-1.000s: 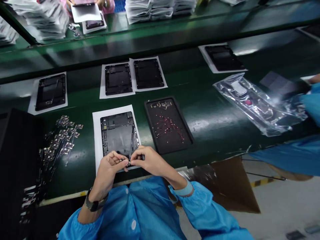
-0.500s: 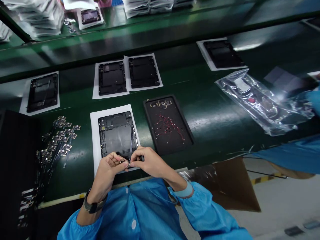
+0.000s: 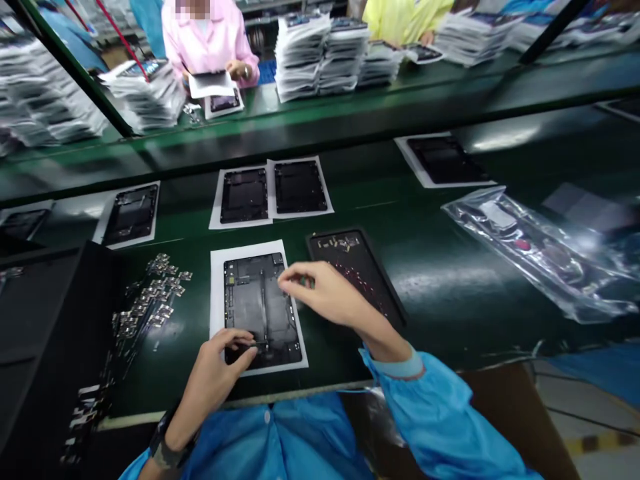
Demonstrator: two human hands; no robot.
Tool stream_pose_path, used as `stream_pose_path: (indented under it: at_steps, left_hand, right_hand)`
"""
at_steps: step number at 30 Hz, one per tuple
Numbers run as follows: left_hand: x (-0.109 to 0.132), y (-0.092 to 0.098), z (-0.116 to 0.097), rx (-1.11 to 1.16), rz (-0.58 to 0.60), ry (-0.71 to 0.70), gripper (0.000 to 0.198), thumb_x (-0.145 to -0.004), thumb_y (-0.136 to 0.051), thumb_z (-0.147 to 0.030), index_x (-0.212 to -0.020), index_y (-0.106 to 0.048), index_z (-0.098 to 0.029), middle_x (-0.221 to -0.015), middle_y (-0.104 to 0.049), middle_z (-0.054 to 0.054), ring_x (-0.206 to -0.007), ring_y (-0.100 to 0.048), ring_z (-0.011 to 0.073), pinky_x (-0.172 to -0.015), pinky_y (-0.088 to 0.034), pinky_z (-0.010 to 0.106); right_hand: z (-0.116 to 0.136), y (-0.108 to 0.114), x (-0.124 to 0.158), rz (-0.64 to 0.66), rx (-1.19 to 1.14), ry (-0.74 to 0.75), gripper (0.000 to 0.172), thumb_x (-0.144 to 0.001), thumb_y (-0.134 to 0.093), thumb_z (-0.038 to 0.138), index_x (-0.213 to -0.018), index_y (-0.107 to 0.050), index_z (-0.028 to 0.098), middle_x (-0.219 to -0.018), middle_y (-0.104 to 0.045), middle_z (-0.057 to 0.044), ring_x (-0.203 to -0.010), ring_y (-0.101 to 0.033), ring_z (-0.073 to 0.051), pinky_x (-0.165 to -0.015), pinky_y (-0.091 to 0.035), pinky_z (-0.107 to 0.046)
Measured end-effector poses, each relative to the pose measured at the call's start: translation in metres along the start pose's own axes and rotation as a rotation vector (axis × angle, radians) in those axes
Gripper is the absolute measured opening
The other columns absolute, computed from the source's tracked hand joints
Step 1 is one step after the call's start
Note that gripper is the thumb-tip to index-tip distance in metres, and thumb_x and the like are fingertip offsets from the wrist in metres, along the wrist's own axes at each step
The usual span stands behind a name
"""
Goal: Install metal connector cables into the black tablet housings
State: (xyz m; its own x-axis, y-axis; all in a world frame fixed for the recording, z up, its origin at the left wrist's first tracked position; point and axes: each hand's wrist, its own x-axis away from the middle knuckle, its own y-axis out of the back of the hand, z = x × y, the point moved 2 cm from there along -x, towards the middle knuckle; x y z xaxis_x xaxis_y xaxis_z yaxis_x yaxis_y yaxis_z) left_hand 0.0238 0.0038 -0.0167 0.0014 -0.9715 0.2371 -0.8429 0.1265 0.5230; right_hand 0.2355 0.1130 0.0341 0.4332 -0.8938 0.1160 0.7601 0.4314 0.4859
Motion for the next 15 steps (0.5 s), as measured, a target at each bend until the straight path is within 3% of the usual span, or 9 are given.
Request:
stream_pose_path:
  at_steps: [2, 4, 8, 12, 15]
  left_hand:
    - [-0.008, 0.014, 0.003, -0.146, -0.068, -0.080, 0.011, -0.080, -0.062, -0.024, -0.088, -0.069, -0.020, -0.091, -0.070, 0.006, -0.089, -0.064, 0.0225, -0.084, -0.048, 0.036]
    - [-0.028, 0.029, 0.003, -0.264, -0.125, -0.171, 0.012, -0.083, -0.060, -0.024, -0.091, -0.068, -0.019, -0.095, -0.070, 0.007, -0.094, -0.063, 0.0232, -0.088, -0.047, 0.037]
    - [-0.096, 0.060, -0.004, -0.519, -0.186, -0.206, 0.023, -0.085, -0.060, -0.022, -0.107, -0.064, -0.016, -0.112, -0.065, 0.012, -0.111, -0.054, 0.0265, -0.098, -0.042, 0.039]
    - [-0.160, 0.074, -0.007, -0.606, -0.097, -0.120, 0.032, -0.078, -0.069, -0.021, -0.109, -0.064, -0.014, -0.108, -0.066, 0.013, -0.109, -0.056, 0.0279, -0.095, -0.042, 0.036]
    - [-0.183, 0.074, -0.003, -0.583, -0.003, -0.084, 0.022, -0.072, -0.074, -0.021, -0.093, -0.069, -0.016, -0.089, -0.071, 0.009, -0.094, -0.063, 0.0250, -0.079, -0.046, 0.029]
  right_hand:
    - [0.004, 0.010, -0.037, -0.058, 0.064, -0.046, 0.017, -0.085, -0.059, 0.027, -0.089, -0.072, 0.018, -0.091, -0.073, -0.003, -0.085, -0.065, -0.017, -0.076, -0.047, -0.025]
    - [0.001, 0.012, -0.081, -0.116, 0.139, -0.213, 0.012, -0.083, -0.062, 0.021, -0.086, -0.072, 0.016, -0.088, -0.074, -0.004, -0.084, -0.066, -0.017, -0.075, -0.047, -0.023]
    - [-0.009, 0.003, -0.160, -0.237, 0.218, -0.421, 0.010, -0.079, -0.067, 0.013, -0.087, -0.071, 0.009, -0.087, -0.072, -0.013, -0.088, -0.067, -0.024, -0.076, -0.049, -0.029]
    - [-0.015, -0.013, -0.203, -0.339, 0.224, -0.570, 0.022, -0.087, -0.065, 0.023, -0.104, -0.065, 0.009, -0.107, -0.066, -0.013, -0.098, -0.063, -0.022, -0.084, -0.052, -0.038]
    - [-0.020, -0.024, -0.218, -0.337, 0.146, -0.642, 0.027, -0.092, -0.060, 0.032, -0.110, -0.061, 0.012, -0.108, -0.064, -0.009, -0.092, -0.064, -0.018, -0.080, -0.054, -0.037]
